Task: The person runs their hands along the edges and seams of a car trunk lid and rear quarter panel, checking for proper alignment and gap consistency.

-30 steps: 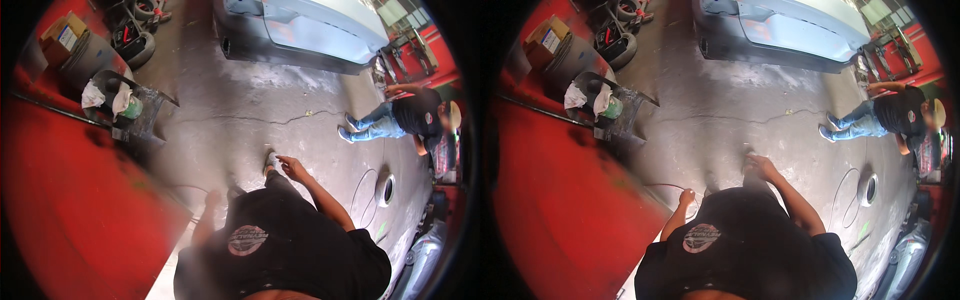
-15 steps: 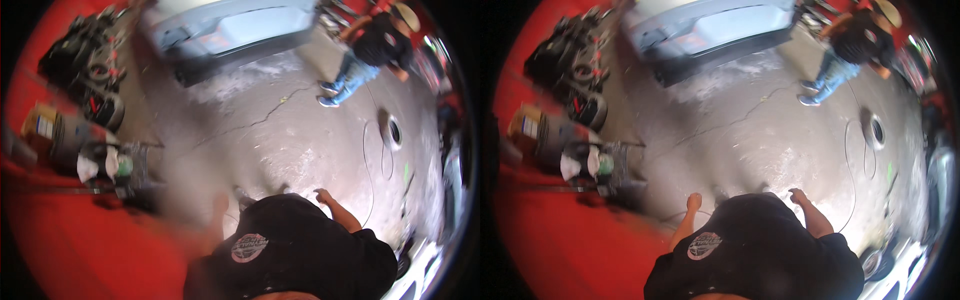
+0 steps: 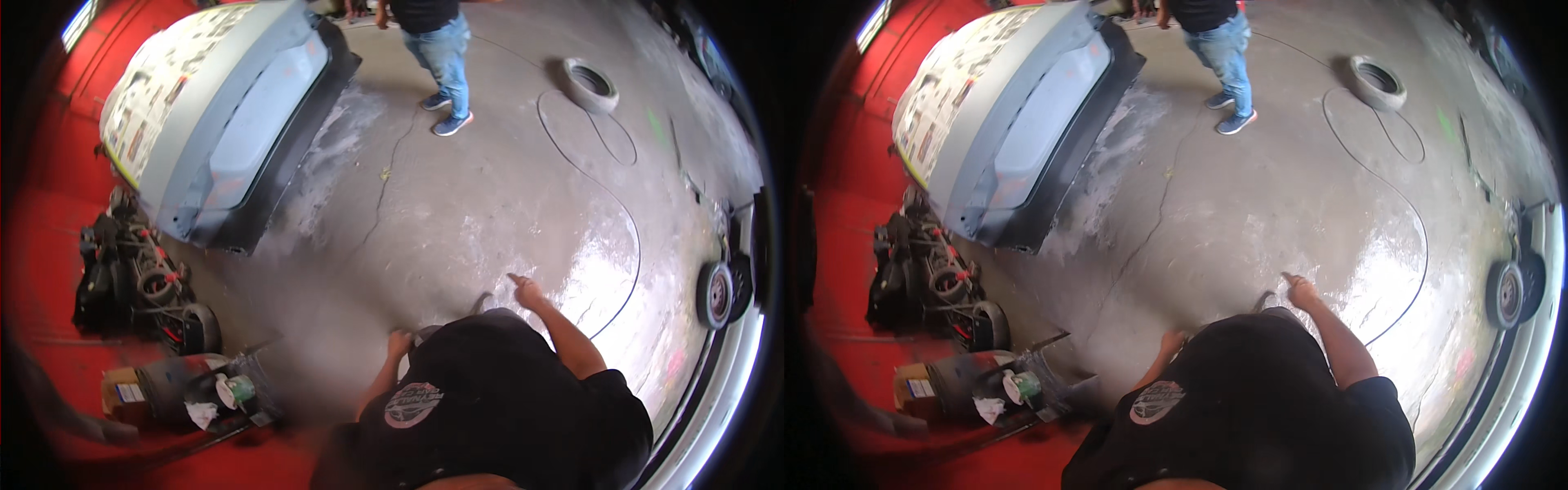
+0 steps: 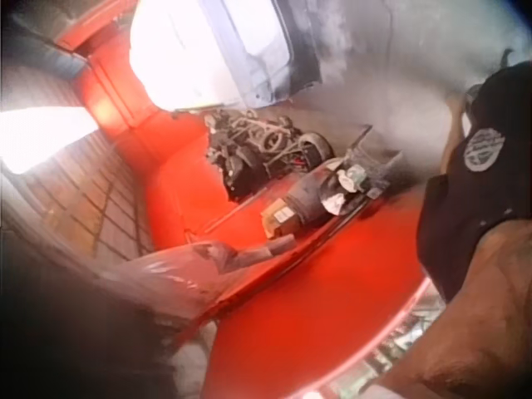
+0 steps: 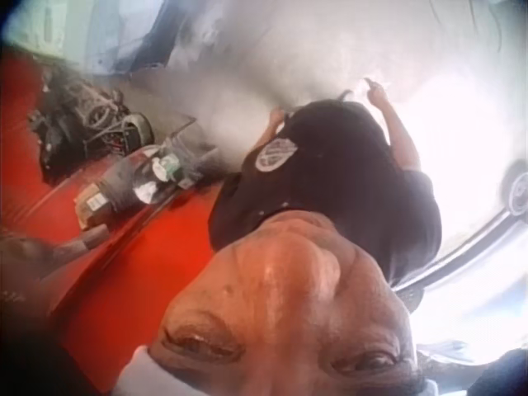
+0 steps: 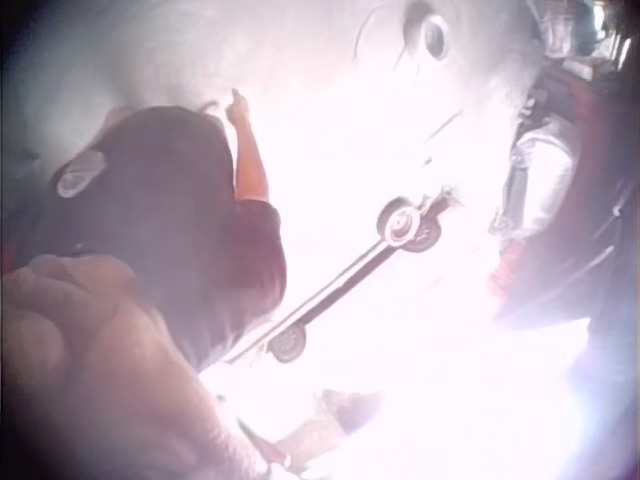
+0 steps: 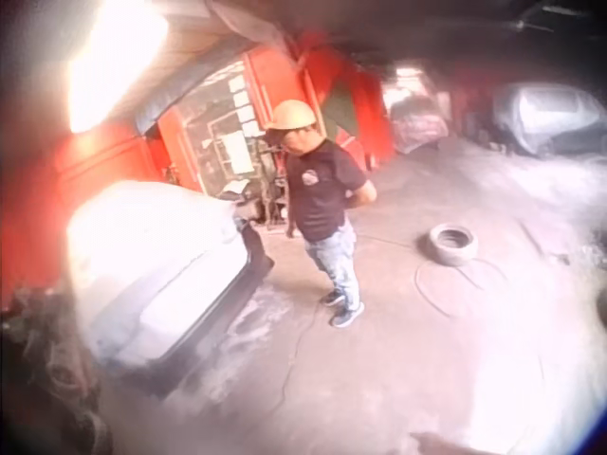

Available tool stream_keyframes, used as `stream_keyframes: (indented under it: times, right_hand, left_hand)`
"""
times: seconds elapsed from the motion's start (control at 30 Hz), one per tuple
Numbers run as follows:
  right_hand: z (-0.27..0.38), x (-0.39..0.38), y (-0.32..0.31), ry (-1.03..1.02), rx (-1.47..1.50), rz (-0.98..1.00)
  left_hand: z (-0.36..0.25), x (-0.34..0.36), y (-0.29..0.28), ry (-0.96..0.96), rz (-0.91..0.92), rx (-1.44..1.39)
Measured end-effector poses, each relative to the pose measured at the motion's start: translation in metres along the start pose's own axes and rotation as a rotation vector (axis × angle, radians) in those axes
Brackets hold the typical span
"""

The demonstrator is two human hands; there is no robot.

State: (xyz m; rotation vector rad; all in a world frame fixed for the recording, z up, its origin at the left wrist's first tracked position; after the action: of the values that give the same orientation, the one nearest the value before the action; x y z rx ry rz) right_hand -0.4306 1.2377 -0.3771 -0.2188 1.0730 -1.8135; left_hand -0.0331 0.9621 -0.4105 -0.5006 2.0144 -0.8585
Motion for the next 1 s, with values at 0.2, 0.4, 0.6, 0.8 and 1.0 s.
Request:
stream_keyframes:
  times: [0.2,0.4,0.6,0.8,1.0]
  right_hand:
    - [-0.062,-0.022,-0.121,0.303,0.211,-0.148]
    - [-0.128,-0.024,-0.101,0.391,0.205,-0.215]
    - [-0.185,-0.025,-0.064,0.368,0.683,-0.066]
    - [-0.311,0.014,-0.191,0.611,0.455,-0.190]
    - [-0.358,0.106,-0.367,0.533,0.334,-0.576]
  left_hand:
    - [-0.159,0.074,-0.022,0.222,0.052,-0.026]
    - [-0.262,0.145,-0.019,0.429,0.063,0.091]
    - [-0.296,0.237,0.038,0.210,0.239,0.131]
    - [-0.447,0.340,0.031,0.455,0.254,0.338]
    - [-0.648,0.407,-0.060,0.577,0.069,-0.012]
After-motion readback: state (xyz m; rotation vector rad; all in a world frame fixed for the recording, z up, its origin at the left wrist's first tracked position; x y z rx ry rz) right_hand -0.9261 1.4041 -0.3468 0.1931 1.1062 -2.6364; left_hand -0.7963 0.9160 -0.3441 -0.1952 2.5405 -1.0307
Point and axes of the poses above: each hand's wrist, its own x-axis towards the middle knuckle, its own y-axis out of the palm, z = x × y, the point moved 8 cm from there along x, towards the middle knuckle, and after that the axes turned 10 degrees about x, right-handed, at the moved point
